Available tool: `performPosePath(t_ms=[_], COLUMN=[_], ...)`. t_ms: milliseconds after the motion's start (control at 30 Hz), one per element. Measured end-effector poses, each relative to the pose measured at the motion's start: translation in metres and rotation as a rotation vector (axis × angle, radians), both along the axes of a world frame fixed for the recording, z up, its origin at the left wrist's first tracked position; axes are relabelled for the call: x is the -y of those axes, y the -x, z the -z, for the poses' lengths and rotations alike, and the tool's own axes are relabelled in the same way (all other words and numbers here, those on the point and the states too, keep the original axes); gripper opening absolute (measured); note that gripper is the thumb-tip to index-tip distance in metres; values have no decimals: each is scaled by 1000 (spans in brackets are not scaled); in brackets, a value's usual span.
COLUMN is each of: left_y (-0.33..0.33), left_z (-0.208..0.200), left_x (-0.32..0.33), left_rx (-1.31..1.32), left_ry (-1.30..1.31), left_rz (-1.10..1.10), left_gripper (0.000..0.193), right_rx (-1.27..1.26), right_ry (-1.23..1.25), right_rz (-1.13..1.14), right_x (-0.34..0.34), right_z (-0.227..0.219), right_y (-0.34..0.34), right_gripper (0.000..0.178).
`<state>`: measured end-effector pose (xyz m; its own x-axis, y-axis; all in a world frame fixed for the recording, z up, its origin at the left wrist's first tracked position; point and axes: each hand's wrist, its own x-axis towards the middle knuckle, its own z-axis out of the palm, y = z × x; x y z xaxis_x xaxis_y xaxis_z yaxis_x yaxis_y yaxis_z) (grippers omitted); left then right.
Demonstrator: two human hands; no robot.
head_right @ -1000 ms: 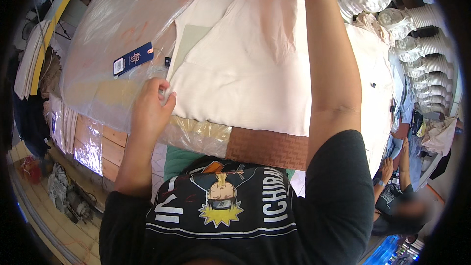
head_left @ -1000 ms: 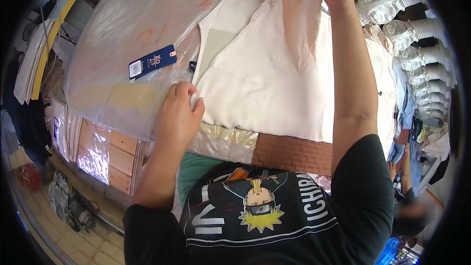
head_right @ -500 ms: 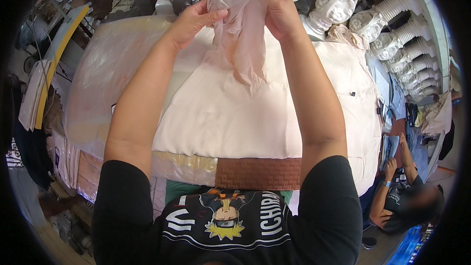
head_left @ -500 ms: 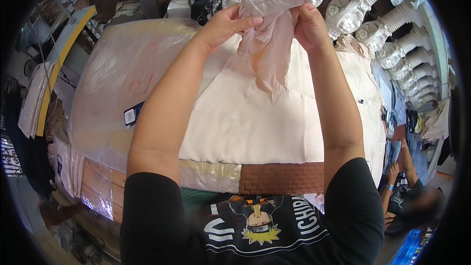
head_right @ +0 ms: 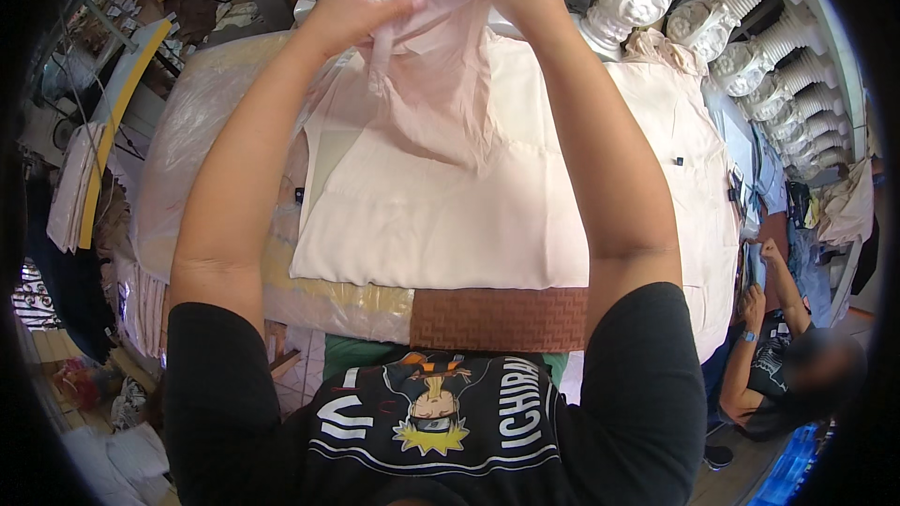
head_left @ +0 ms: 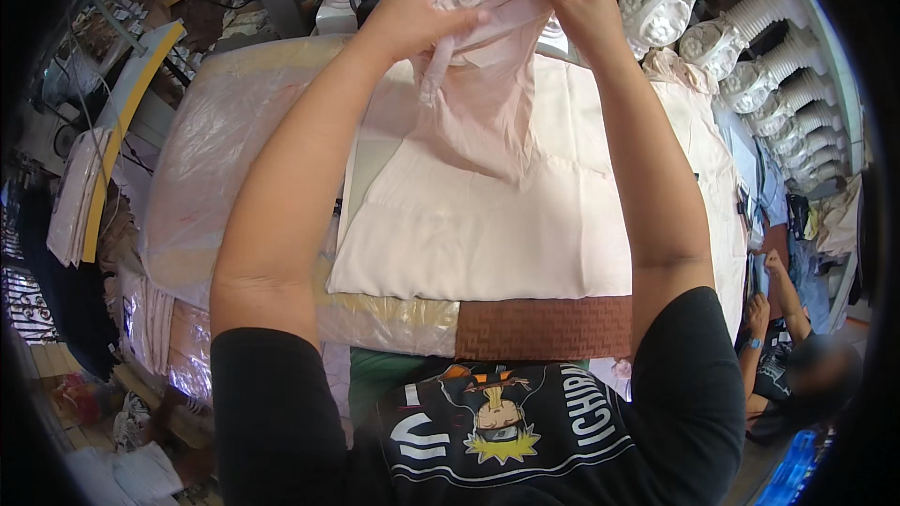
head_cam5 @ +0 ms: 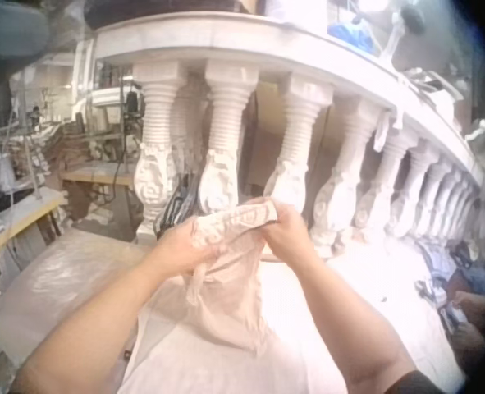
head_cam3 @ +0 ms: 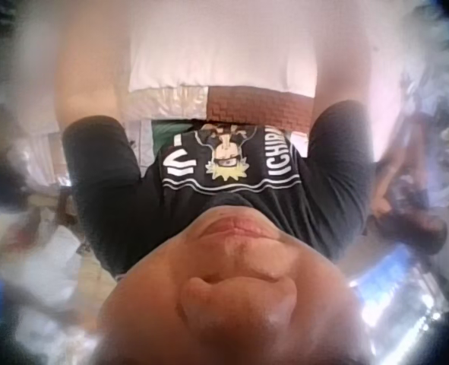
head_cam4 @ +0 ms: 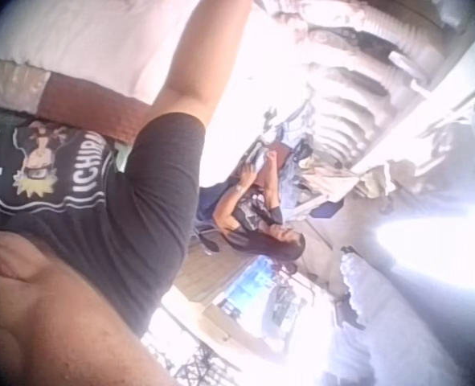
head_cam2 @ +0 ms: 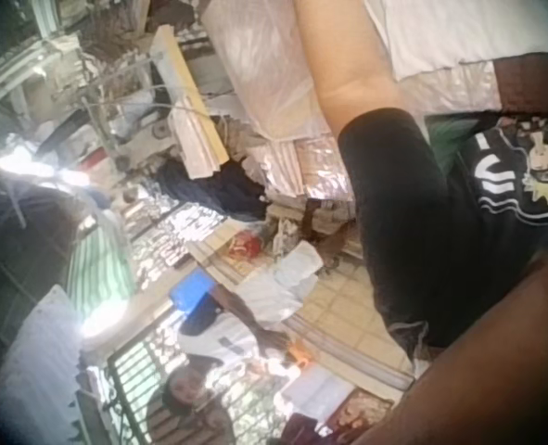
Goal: The person folds a shirt by placing a piece of cardboard on it, folding the sides and sleeves over the board, and then tucking the bottom edge into the neck area.
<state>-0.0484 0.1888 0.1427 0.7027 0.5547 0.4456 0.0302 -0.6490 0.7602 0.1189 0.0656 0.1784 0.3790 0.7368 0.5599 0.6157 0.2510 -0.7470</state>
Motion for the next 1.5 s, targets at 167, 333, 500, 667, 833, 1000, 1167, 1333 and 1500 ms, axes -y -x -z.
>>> performPosePath(t_ms=[167, 333, 500, 667, 833, 1000, 1167, 1333, 1500], left_y=[3, 10, 4, 4, 29, 58, 92, 93, 95], left_z=[4, -16, -11, -34, -51, 32, 115, 112, 98], left_x=[-15, -26, -52, -15, 14, 1, -7, 9, 19], left_rx=[-246, -334, -120, -140, -167, -173, -679, -806, -825], left_ry=[-222, -88, 37, -128, -205, -26, -131, -75, -85], left_rz=[-214, -224, -151, -84, -25, 0, -52, 56, 83], left_gripper=[62, 53, 35, 36, 36, 47, 72, 77, 74], right_rx=[101, 203, 242, 403, 601, 474, 440, 438, 438], right_ry=[131, 277, 547, 571, 537, 605, 528, 565, 575], right_rz=[166, 237, 182, -149, -291, -87, -161, -116, -67], right_x=[-1, -20, -11, -9, -25, -4, 3, -1, -12], right_z=[-26, -30, -59, -47, -34, -34, -43, -47, -47], right_y=[20, -4, 12, 28, 37, 42, 50, 58, 52], right_gripper=[15, 23, 40, 75, 57, 34, 31, 29, 28])
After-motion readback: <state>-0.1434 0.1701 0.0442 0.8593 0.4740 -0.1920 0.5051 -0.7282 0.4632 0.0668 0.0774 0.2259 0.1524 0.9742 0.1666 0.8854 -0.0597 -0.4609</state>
